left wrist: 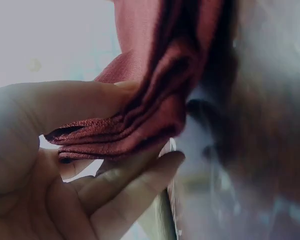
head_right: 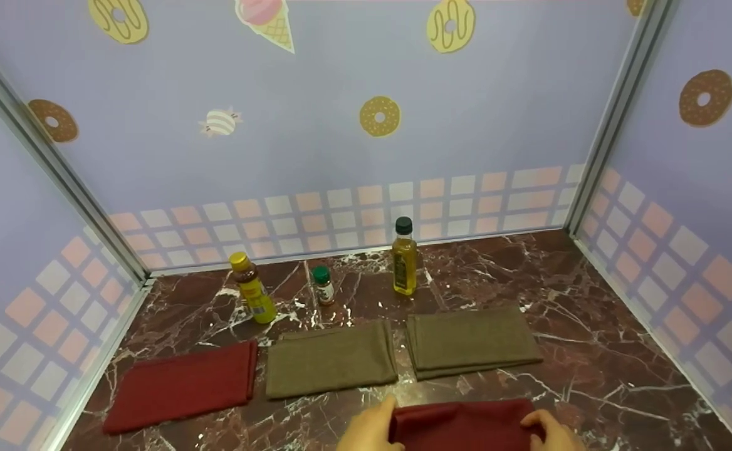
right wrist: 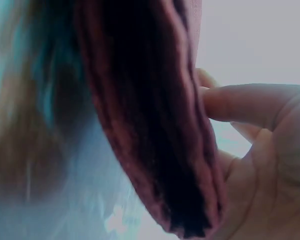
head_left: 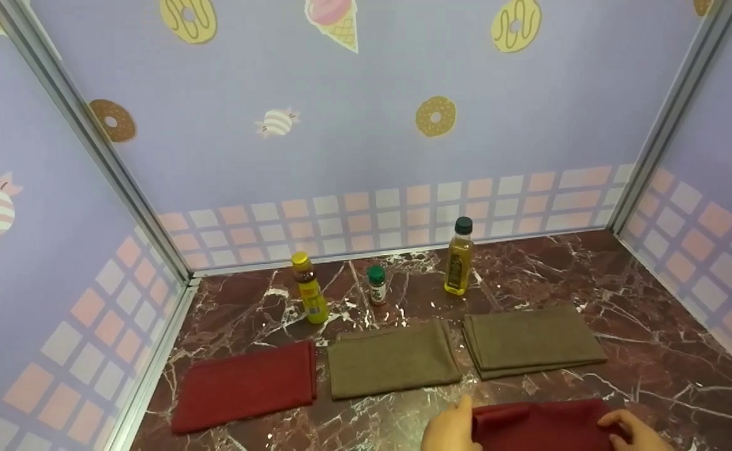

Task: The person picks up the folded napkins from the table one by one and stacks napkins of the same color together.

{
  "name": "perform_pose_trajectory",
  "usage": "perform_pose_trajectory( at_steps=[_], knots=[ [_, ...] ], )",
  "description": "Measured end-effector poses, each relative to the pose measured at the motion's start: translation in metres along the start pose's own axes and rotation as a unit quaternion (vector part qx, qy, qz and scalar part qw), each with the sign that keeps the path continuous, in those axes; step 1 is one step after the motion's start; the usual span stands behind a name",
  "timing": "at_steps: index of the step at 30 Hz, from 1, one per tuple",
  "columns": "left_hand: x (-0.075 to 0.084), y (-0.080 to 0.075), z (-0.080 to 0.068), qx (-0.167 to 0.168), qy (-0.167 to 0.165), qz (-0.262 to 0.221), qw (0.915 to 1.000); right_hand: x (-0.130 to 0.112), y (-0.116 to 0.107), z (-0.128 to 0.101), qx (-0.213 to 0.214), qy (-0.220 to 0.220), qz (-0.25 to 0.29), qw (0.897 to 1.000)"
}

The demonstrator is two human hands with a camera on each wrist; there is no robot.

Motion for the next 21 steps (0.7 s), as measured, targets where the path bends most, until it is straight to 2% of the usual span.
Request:
perform_pose_trajectory(
  at_steps=[4,6,12,16,21],
  knots=[
    [-0.015,-0.01,-0.006,0.02,-0.002,-0.047,0.9987,-0.02,0.009,0.001,0.057,0.064,-0.033,0.996],
    [-0.023,-0.016,-0.009,0.026,-0.005,-0.067,0.9974,-0.03,0.013,0.002,0.077,0.073,-0.044,0.993],
    [-0.045,-0.037,-0.02,0.058,-0.005,-0.097,0.9936,-0.064,0.025,-0.001,0.12,0.037,-0.047,0.991],
    [-0.059,-0.048,-0.026,0.067,-0.023,-0.127,0.9894,-0.085,0.033,0.002,0.134,0.014,-0.037,0.99],
    [-0.078,-0.062,-0.036,0.106,-0.05,-0.13,0.9846,-0.11,0.045,0.007,0.153,-0.013,-0.021,0.988]
  ],
)
Point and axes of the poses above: each hand's wrist, its own z-axis towards the middle knuckle, its own y-axis out of the palm, x = y × z, the point moved 4 cm from there along z, towards the middle knuckle, and after that the axes turned 10 degrees about y, right-handed, at the moved point
